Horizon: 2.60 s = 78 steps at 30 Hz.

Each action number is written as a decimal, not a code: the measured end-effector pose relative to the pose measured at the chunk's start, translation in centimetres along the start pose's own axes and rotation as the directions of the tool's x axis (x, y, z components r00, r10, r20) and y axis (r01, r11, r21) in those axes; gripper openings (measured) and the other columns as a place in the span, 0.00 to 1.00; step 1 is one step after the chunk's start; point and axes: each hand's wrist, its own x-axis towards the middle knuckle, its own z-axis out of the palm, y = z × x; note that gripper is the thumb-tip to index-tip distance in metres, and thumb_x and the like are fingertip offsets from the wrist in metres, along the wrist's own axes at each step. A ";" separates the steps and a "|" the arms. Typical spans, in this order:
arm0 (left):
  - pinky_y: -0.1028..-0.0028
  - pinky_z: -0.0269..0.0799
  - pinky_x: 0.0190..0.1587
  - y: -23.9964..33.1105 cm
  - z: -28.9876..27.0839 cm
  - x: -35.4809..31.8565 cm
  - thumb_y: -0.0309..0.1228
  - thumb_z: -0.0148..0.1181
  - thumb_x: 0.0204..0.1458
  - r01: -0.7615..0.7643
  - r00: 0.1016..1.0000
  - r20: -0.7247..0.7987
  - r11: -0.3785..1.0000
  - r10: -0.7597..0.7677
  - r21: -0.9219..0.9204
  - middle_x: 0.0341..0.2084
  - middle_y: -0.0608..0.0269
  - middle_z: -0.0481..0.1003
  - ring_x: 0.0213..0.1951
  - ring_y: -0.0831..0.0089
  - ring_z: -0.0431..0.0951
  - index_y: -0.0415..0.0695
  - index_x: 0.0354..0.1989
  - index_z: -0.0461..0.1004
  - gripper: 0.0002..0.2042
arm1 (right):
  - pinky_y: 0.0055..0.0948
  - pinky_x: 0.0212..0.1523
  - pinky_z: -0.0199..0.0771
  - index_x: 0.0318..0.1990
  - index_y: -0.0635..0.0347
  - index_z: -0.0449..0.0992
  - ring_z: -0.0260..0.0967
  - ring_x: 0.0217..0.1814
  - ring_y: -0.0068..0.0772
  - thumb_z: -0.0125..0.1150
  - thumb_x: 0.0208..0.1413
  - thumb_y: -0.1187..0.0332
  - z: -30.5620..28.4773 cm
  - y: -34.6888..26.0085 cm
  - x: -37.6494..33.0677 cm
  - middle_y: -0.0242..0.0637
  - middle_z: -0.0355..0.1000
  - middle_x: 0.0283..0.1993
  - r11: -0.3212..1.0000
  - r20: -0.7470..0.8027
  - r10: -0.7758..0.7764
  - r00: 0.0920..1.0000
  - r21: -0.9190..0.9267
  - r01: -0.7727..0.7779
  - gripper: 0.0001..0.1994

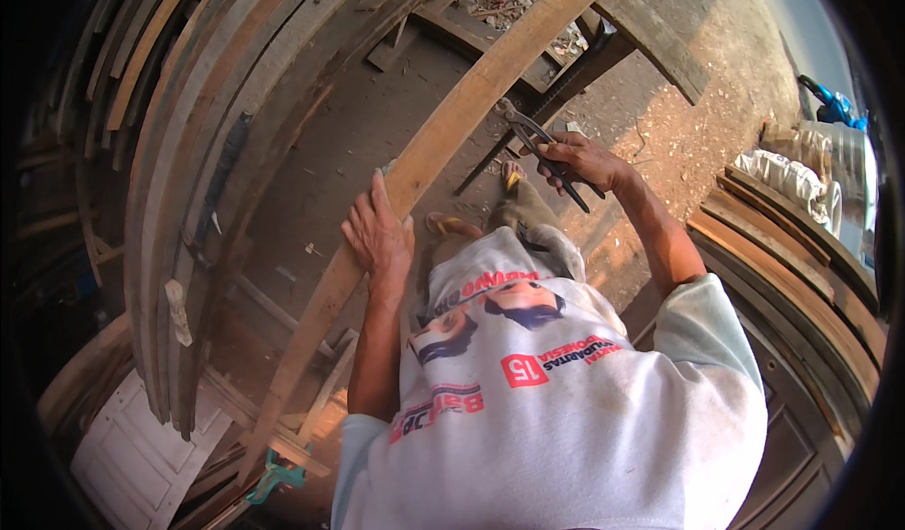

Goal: The person uses pliers to pull nails from a long wooden plank resting on a workbench. They repeatedly grip and extract nails along the plank's length, then place the pliers down and pick up a hammer.

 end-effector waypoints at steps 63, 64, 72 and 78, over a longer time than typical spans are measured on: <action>0.53 0.64 0.60 0.9 1.0 0.4 0.32 0.83 0.39 0.102 0.995 -0.027 0.993 -0.100 0.061 0.55 0.53 0.71 0.59 0.52 0.72 0.55 0.78 0.56 0.54 | 0.46 0.64 0.82 0.72 0.68 0.59 0.80 0.60 0.49 0.44 0.71 0.73 -3.5 -0.3 0.0 0.53 0.77 0.60 0.954 -0.283 -0.113 0.952 0.238 0.184 0.24; 0.53 0.64 0.60 0.9 1.0 0.3 0.33 0.84 0.39 0.108 0.994 -0.035 0.992 -0.106 0.072 0.55 0.54 0.71 0.59 0.53 0.72 0.56 0.77 0.56 0.54 | 0.46 0.64 0.82 0.72 0.69 0.58 0.80 0.61 0.50 0.43 0.71 0.73 -4.5 -1.9 -0.5 0.54 0.76 0.60 0.968 -0.272 -0.113 0.956 0.185 0.167 0.24; 0.54 0.63 0.62 1.1 1.0 0.4 0.33 0.85 0.38 0.145 0.989 -0.042 0.988 -0.143 0.051 0.55 0.54 0.71 0.60 0.54 0.72 0.57 0.77 0.56 0.55 | 0.45 0.57 0.87 0.70 0.71 0.60 0.83 0.56 0.52 0.48 0.74 0.69 -12.2 -8.8 -0.7 0.58 0.79 0.57 0.994 -0.096 -0.099 0.991 -0.045 0.095 0.22; 0.55 0.63 0.64 1.3 1.3 0.3 0.30 0.84 0.38 0.218 0.976 -0.013 0.971 -0.217 0.099 0.56 0.54 0.70 0.62 0.54 0.71 0.59 0.77 0.56 0.55 | 0.41 0.55 0.88 0.65 0.73 0.68 0.84 0.55 0.47 0.49 0.71 0.67 -16.5 -11.6 -0.6 0.52 0.81 0.54 0.967 0.026 0.002 1.000 -0.253 0.005 0.21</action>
